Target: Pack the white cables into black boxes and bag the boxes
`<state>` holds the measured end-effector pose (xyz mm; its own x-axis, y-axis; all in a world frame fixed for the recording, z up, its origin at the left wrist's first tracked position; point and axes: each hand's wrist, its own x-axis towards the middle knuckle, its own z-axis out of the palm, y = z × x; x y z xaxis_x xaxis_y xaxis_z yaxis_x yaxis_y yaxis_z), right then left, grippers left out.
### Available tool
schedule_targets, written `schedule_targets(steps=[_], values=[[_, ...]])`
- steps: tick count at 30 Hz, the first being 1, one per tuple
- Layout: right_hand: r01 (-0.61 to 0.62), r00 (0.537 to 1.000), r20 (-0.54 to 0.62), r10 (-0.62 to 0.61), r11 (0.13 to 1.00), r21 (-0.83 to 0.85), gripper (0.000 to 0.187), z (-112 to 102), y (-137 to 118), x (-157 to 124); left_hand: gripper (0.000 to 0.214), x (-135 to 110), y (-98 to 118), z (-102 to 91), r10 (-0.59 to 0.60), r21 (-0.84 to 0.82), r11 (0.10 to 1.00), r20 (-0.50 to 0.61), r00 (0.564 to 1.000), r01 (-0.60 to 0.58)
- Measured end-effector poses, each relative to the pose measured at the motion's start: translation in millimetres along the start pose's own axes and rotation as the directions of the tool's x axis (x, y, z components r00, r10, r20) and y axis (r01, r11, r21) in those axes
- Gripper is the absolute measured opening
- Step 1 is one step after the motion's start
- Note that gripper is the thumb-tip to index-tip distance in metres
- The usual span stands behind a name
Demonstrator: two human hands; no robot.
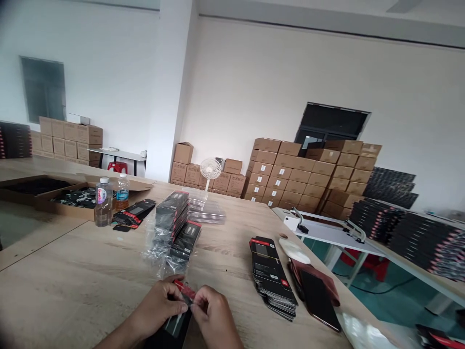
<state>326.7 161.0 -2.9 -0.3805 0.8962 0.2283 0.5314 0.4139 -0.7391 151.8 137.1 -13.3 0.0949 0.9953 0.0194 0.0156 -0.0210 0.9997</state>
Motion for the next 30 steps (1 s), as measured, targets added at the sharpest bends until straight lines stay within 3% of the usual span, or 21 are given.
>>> schedule_targets(steps=[4,7,15,22,25,27,30], values=[[-0.086,0.996,0.033,0.08,0.967,0.24,0.017,-8.3,-7.2,1.4,0.008,-1.3,3.2,-1.2,0.076,0.156,0.986,-0.062,0.995,-0.065],[-0.09,0.995,-0.006,0.096,0.954,0.285,0.022,-10.3,-11.4,2.0,0.011,-3.4,9.5,-3.2,0.1,0.236,0.968,-0.044,0.994,-0.087],[-0.029,0.999,-0.03,0.029,1.0,0.013,0.013,4.5,-4.7,1.9,0.011,-4.3,11.0,-4.2,0.099,0.275,0.957,-0.022,0.995,-0.089],[0.065,0.953,-0.265,-0.149,0.951,-0.304,0.009,-2.7,-1.1,0.3,0.009,-5.4,10.1,-0.4,0.074,0.274,0.959,-0.007,0.997,-0.069],[0.097,0.959,-0.214,-0.186,0.924,-0.369,0.022,-3.8,1.1,-0.2,0.01,-4.8,11.1,-2.8,0.08,0.27,0.96,-0.02,0.997,-0.072],[0.101,0.965,-0.188,-0.183,0.921,-0.375,0.022,-6.7,3.7,0.5,0.014,-4.1,9.2,-6.9,0.101,0.267,0.959,0.001,0.995,-0.097],[0.077,0.924,-0.332,-0.192,0.941,-0.329,0.016,-17.6,10.8,2.8,0.041,-4.3,2.9,-14.3,0.11,0.154,0.981,0.057,0.992,-0.118]])
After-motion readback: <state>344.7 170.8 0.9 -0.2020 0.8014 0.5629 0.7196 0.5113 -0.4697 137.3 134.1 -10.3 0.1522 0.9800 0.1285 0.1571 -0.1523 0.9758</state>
